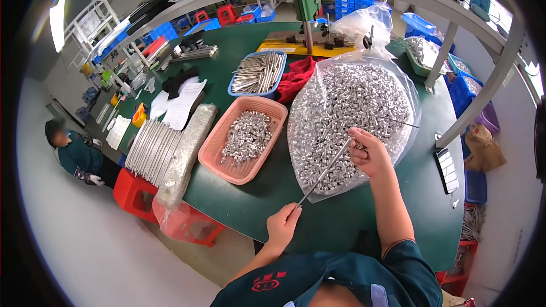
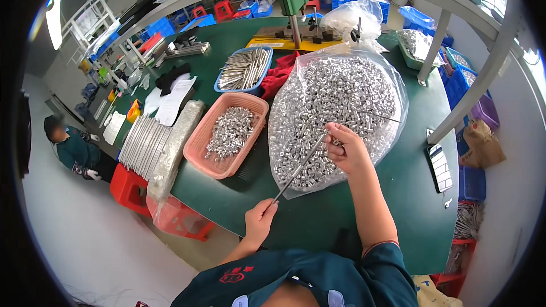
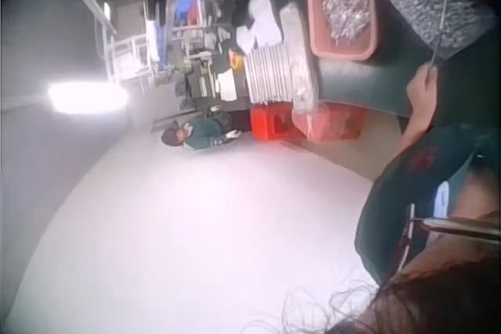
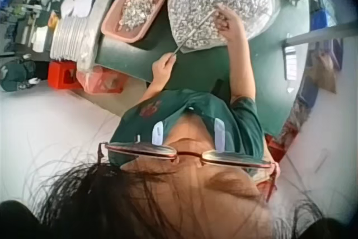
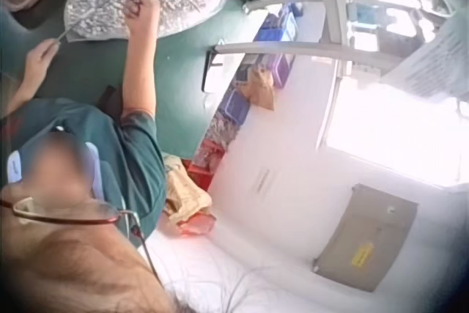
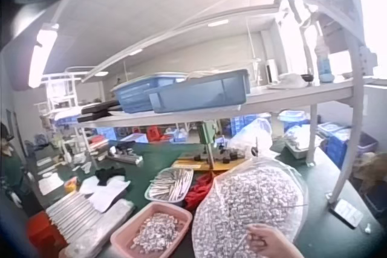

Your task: The person uses a long metal rod to pick up small cylindrical metal parts from a large plastic bag and threads them onto the rod. The person repeats this action continuously, accumulating a stack of parts on the rod. A coworker is visible in the background working at a separate station.

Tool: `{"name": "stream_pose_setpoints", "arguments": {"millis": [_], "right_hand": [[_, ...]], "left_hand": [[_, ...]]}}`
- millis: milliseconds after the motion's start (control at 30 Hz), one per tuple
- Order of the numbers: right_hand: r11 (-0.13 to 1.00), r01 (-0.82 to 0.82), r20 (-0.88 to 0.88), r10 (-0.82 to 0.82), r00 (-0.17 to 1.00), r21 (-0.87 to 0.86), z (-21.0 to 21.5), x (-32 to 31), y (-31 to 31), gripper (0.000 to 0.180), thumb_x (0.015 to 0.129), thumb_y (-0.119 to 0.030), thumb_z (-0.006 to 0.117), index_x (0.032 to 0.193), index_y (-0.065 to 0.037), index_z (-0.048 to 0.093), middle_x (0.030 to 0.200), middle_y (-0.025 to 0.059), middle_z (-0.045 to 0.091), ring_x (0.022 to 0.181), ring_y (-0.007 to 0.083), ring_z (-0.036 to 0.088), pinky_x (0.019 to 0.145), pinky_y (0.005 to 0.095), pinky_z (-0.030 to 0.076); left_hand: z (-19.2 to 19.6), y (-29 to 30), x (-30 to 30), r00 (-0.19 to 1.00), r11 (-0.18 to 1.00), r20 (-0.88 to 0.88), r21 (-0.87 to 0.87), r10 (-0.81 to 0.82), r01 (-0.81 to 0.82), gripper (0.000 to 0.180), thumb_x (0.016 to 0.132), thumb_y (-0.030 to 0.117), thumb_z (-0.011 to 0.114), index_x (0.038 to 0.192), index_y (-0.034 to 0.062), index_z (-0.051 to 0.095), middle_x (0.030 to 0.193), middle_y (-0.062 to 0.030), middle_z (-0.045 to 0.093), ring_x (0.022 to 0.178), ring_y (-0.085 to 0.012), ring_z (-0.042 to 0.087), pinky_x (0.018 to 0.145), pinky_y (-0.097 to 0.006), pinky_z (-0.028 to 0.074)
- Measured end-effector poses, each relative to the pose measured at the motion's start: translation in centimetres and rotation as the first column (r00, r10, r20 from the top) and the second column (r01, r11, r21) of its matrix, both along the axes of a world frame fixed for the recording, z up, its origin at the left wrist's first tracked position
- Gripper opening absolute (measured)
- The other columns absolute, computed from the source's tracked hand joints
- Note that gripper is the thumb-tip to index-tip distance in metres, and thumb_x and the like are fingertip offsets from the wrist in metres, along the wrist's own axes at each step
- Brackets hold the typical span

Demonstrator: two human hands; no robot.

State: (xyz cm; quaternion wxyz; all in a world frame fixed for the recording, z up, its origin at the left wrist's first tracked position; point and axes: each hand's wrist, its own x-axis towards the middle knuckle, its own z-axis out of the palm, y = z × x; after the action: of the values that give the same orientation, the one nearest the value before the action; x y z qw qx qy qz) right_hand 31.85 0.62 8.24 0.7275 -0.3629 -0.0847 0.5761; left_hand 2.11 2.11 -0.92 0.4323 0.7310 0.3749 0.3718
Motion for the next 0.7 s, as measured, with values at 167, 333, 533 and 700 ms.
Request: {"name": "stream_pose_setpoints", "arguments": {"millis": [167,333,533,700], "right_hand": [[0.995,-0.009,-0.012,0.010,1.000,0.095,-1.7,0.6,0.2,0.019,0.098,-0.029,0.056,0.093,-0.010,0.059,0.067,-0.0011,0.053,0.042,0.0030,0.032,0.036,0.0181,0.021],[0.982,-0.122,-0.074,0.134,0.988,0.147,-2.2,1.1,0.1,0.025,0.098,-0.035,0.055,0.093,-0.011,0.062,0.059,-0.0036,0.049,0.040,0.0024,0.029,0.036,0.0183,0.020],[0.977,-0.150,-0.034,0.157,0.987,0.152,-2.3,0.9,0.0,0.024,0.096,-0.033,0.058,0.094,-0.010,0.062,0.060,-0.0038,0.047,0.042,0.0031,0.031,0.037,0.0183,0.022],[0.993,-0.046,0.057,0.039,0.998,0.112,-2.2,0.5,0.2,0.019,0.095,-0.026,0.062,0.090,-0.008,0.062,0.060,-0.0036,0.046,0.043,0.0040,0.032,0.038,0.0189,0.024]], "left_hand": [[1.0,-0.2,-0.2,0.998,0.999,-0.059,-0.037,-0.022,0.020,0.015,0.089,0.008,0.065,0.101,-0.0013,0.067,0.072,-0.0036,0.062,0.061,-0.0054,0.051,0.057,-0.021,0.041],[0.7,-0.2,-0.2,0.999,1.000,-0.037,-0.017,-0.026,0.025,0.014,0.089,0.008,0.065,0.100,-0.0011,0.067,0.070,-0.0033,0.060,0.060,-0.0053,0.050,0.056,-0.021,0.041],[0.8,-0.2,-0.1,0.999,1.000,-0.048,-0.013,-0.025,0.024,0.014,0.090,0.009,0.065,0.100,-0.0011,0.067,0.069,-0.0032,0.060,0.060,-0.0054,0.050,0.056,-0.021,0.041],[0.6,-0.2,-0.1,0.999,0.999,-0.040,-0.015,-0.031,0.031,0.014,0.090,0.010,0.065,0.100,-0.0007,0.067,0.070,-0.0029,0.061,0.060,-0.0054,0.050,0.056,-0.021,0.041]]}}
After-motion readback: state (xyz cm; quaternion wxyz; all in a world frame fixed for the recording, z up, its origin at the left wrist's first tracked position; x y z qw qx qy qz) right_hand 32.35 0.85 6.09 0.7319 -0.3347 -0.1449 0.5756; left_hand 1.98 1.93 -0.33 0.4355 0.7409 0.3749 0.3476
